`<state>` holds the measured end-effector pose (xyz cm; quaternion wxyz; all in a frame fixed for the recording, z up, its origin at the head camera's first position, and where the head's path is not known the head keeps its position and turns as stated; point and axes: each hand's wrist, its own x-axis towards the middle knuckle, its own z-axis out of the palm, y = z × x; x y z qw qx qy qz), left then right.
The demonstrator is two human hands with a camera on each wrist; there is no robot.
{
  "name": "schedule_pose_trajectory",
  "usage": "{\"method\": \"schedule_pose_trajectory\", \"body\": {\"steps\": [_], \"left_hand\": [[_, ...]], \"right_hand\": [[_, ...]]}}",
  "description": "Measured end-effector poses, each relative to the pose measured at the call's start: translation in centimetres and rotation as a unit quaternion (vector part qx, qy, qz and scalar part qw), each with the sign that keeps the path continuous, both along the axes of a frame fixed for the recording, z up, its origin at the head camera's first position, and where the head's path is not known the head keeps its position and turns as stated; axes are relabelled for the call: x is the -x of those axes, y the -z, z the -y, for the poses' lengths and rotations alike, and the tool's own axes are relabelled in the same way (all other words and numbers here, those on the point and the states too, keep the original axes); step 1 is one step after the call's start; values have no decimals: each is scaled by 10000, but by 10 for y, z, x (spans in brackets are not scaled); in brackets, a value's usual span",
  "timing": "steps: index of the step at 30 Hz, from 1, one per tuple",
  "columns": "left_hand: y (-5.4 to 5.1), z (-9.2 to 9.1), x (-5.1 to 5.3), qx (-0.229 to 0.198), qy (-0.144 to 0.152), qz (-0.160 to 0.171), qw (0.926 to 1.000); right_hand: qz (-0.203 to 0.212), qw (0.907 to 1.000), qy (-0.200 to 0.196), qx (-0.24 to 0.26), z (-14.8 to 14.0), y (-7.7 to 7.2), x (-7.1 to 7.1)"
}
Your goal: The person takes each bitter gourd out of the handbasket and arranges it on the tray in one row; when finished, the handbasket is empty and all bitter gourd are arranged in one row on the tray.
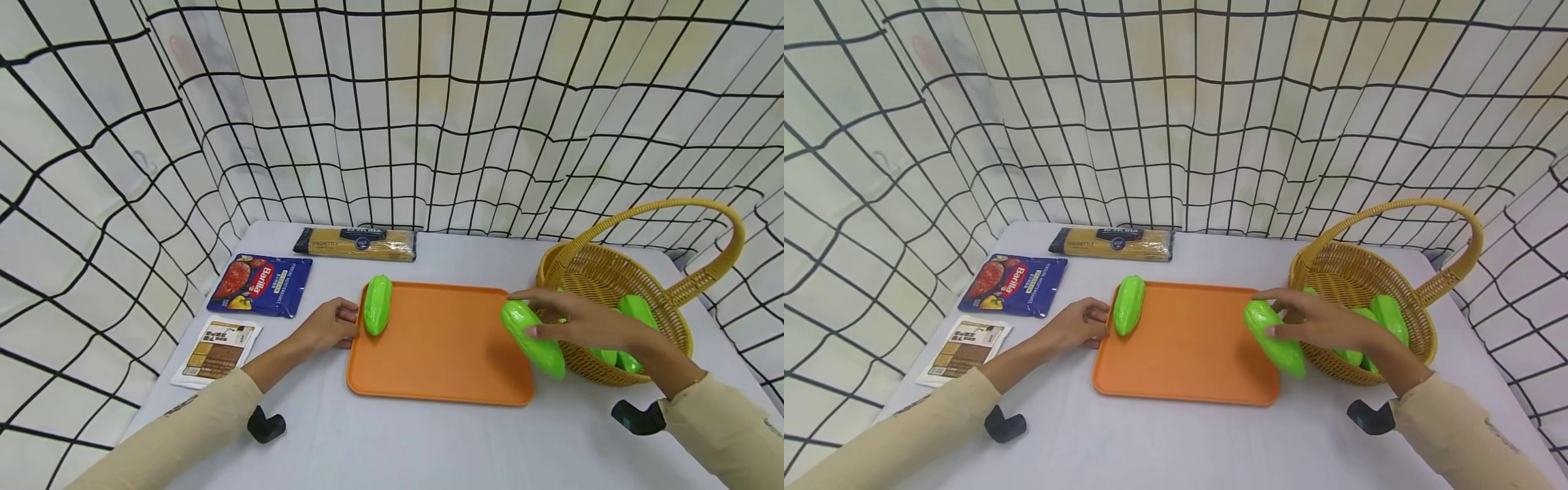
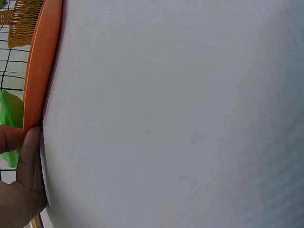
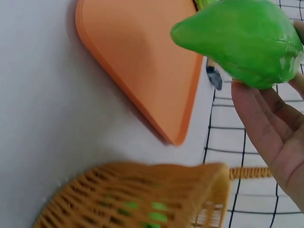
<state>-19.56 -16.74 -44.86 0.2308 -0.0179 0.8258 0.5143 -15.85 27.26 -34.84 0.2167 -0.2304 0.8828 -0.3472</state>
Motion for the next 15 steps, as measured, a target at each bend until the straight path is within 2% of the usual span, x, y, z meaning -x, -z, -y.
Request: {"method": "schedule_pose_trajectory", "body": {"steps": [5, 12, 15], "left_hand": [[1, 0, 0, 1, -12, -12, 10000], [1, 0, 0, -45, -24, -14, 10000], [0, 0, 0, -66, 14, -17, 10000]], "right_hand": [[305, 9994, 153, 89, 11, 7, 2], [274, 9990, 309, 198, 24, 13, 9], [381, 9982, 341, 312, 28, 16, 11]]}}
